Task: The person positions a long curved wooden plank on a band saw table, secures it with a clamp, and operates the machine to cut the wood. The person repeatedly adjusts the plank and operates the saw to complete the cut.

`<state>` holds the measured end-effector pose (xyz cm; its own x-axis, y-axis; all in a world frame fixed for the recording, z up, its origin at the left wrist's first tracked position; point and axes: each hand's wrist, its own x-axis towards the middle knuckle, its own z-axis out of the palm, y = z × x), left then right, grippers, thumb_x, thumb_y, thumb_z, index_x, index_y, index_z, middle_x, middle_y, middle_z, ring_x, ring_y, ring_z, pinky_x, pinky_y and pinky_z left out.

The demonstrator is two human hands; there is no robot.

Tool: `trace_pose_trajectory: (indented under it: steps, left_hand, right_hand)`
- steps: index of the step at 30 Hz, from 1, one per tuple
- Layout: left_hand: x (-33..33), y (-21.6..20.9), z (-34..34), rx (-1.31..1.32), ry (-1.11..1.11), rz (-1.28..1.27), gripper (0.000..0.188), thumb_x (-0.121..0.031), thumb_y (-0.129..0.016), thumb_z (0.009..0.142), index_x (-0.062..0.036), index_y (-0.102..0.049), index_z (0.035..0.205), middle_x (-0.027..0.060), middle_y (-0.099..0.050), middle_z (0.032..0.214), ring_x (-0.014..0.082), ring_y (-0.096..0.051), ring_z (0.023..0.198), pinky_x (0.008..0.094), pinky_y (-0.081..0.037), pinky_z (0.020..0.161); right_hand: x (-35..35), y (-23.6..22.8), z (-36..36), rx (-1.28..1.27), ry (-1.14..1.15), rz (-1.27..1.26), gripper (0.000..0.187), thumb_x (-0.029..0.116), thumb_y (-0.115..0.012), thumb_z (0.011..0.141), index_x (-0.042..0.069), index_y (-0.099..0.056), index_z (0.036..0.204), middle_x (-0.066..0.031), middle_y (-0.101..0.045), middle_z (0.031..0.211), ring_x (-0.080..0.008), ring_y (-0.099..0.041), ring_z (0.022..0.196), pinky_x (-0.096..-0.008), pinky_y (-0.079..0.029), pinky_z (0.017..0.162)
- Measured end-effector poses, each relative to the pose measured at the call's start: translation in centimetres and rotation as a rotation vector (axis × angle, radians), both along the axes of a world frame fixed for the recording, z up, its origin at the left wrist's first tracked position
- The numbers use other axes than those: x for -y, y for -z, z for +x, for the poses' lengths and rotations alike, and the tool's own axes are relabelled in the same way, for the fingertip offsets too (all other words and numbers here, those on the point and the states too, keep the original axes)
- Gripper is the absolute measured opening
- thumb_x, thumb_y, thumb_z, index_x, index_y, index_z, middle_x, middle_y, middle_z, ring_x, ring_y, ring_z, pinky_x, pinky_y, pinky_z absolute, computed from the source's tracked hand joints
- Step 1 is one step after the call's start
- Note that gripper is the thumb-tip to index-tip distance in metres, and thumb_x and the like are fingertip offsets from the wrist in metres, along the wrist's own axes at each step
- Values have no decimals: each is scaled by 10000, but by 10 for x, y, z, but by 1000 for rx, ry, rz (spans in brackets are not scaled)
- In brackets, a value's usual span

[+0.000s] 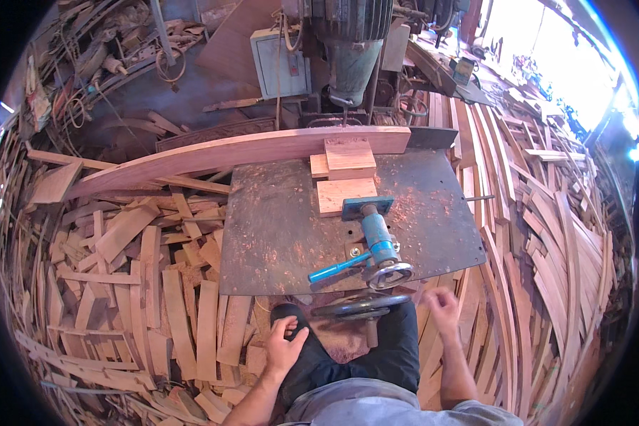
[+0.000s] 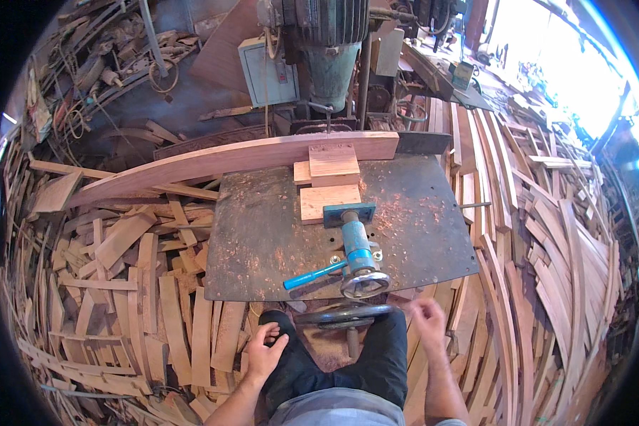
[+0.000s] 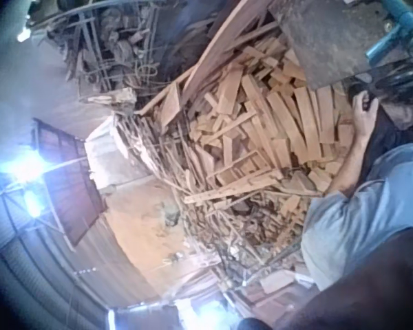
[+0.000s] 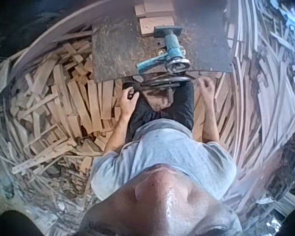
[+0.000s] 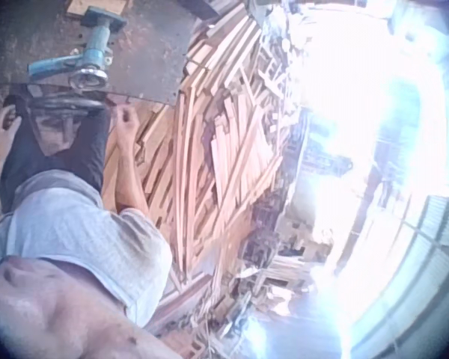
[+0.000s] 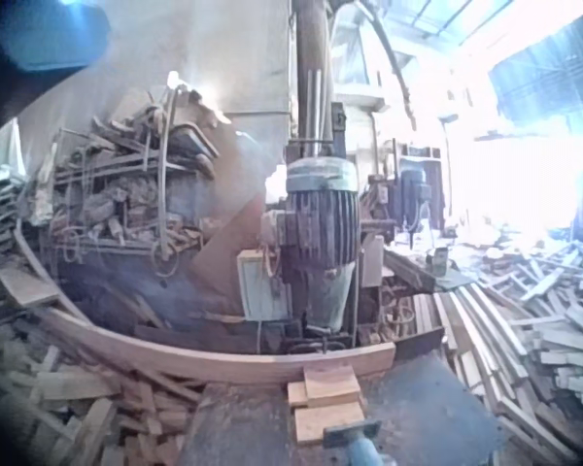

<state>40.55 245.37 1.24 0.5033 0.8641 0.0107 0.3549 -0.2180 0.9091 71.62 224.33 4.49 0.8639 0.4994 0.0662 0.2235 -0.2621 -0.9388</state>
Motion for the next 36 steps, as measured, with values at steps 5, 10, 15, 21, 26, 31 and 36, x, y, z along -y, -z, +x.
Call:
trace_pose_trajectory:
  steps: [5,10,15,21,26,31,36]
  left_hand:
    - [-15,57,18,-108,128,10,705,-259,-824,755,4,-520,1334,196,-583,1284,294,-585,1186,367,-472,989]
    - [-31,79,64,-85,279,-234,432,-213,-793,790,-56,-677,1176,137,-722,1059,198,-678,995,321,-519,876]
    - [-31,90,79,-26,248,-193,212,-146,-725,846,-49,-741,1034,96,-746,932,146,-690,884,295,-526,798]
    - [-20,89,82,-11,124,-152,181,-152,-705,873,-32,-749,1001,117,-746,898,155,-691,847,300,-529,769]
    - [-21,89,82,42,134,-106,185,-166,-722,867,-18,-748,975,121,-743,890,158,-692,846,301,-529,768]
    - [-18,98,82,57,76,-188,184,-166,-730,865,-5,-738,954,113,-741,884,158,-694,842,301,-528,766]
    - [-14,103,81,104,48,-176,198,-180,-740,862,-6,-725,955,100,-740,881,153,-692,842,294,-523,770]
  right_hand:
    - [-8,55,-9,298,-177,-83,454,202,-798,762,-15,-614,1116,-128,-692,931,-259,-690,883,-379,-530,837]
    - [-34,67,12,246,-344,-310,291,173,-783,725,16,-667,941,-159,-678,784,-294,-685,732,-387,-535,702]
    - [-51,94,23,214,-370,-116,270,152,-774,744,-1,-582,631,-129,-534,528,-152,-531,495,-358,-408,480]
    - [-50,112,20,107,-312,-28,406,174,-762,797,2,-494,545,-97,-423,472,-105,-369,481,-349,-316,451]
    - [-50,98,19,120,-341,-44,437,163,-762,796,12,-450,531,-84,-413,466,-120,-358,471,-356,-317,452]
    - [-52,87,14,166,-309,-23,407,143,-755,794,12,-465,540,-90,-428,476,-131,-362,470,-361,-327,457]
    - [-50,89,15,125,-295,-60,387,116,-751,777,6,-463,545,-98,-431,478,-139,-369,474,-367,-326,461]
